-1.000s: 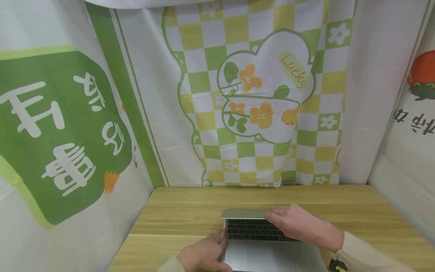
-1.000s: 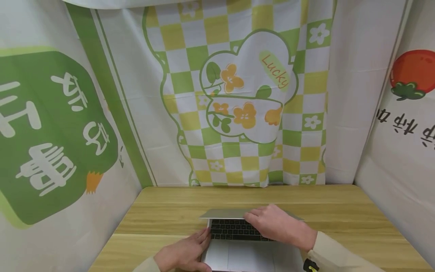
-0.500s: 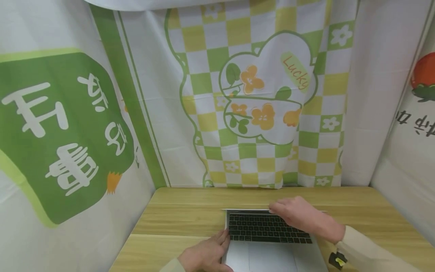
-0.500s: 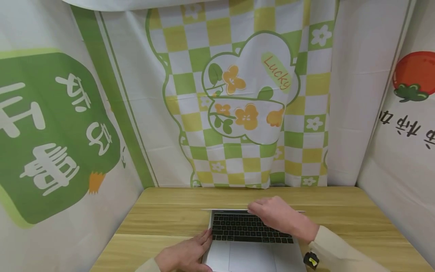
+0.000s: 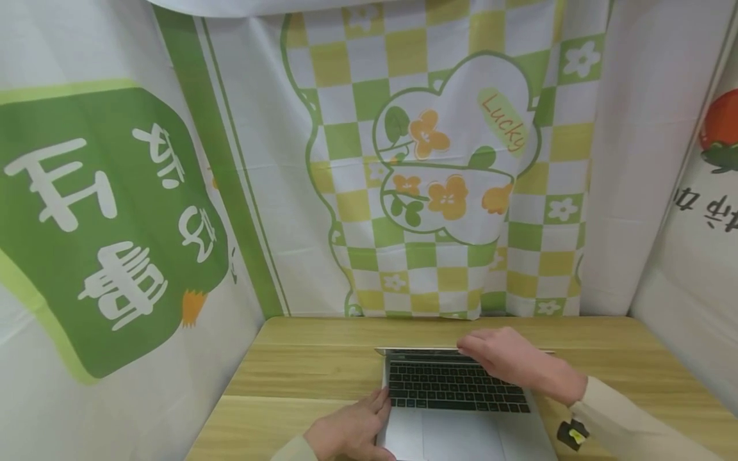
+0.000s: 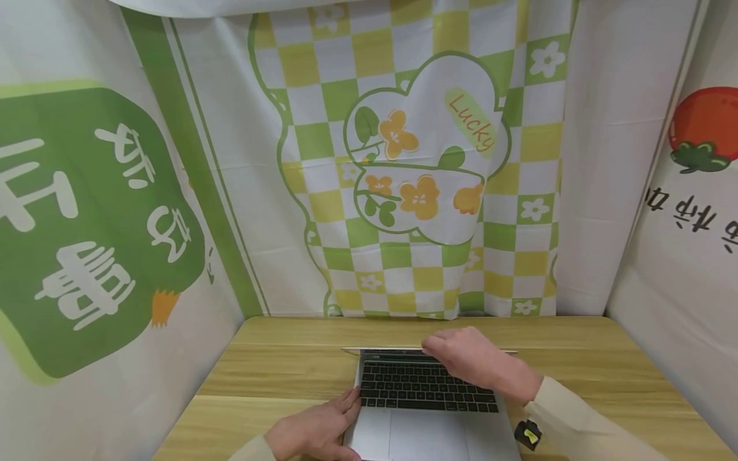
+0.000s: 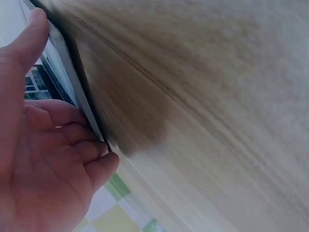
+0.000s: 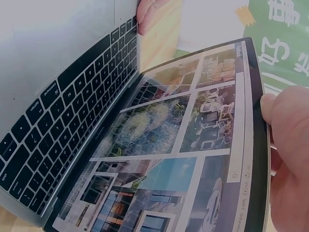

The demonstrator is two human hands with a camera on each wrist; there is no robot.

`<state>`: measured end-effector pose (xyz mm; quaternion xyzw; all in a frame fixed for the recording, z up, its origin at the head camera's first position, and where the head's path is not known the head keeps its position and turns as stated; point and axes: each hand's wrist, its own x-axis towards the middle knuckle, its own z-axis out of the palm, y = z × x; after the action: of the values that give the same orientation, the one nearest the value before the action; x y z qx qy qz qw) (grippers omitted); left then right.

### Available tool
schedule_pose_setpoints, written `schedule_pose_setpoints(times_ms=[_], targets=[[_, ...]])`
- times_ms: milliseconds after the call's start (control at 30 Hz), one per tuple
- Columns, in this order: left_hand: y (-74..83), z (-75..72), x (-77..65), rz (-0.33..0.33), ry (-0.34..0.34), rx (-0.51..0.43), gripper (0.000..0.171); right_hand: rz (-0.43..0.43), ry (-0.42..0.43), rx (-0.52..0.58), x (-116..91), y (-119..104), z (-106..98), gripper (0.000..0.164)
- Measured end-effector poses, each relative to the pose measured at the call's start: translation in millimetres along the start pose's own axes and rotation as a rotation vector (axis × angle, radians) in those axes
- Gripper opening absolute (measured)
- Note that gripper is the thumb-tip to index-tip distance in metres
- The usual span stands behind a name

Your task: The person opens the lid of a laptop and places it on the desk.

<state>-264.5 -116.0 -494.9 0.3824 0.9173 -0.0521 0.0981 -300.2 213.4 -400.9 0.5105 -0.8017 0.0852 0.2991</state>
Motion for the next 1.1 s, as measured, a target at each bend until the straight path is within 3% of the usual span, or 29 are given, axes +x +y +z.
schedule_pose_setpoints(times_ms=[400,900,1100], targets=[[0.8,-3.6,-0.1,0.001,-0.012,-0.02,0.097,0.021,0.004,0.005,2.4,10.6,-2.8,0.008],[2.0,-2.5,-1.4,0.001,0.024,-0.034,0.099,0.153,-0.116,0.018,5.4,18.5,-10.4,0.012],[2.1,-2.2,-0.4,-0.002,0.015,-0.045,0.099,0.163,-0.134,0.021,6.9,21.9,-15.8,0.01]])
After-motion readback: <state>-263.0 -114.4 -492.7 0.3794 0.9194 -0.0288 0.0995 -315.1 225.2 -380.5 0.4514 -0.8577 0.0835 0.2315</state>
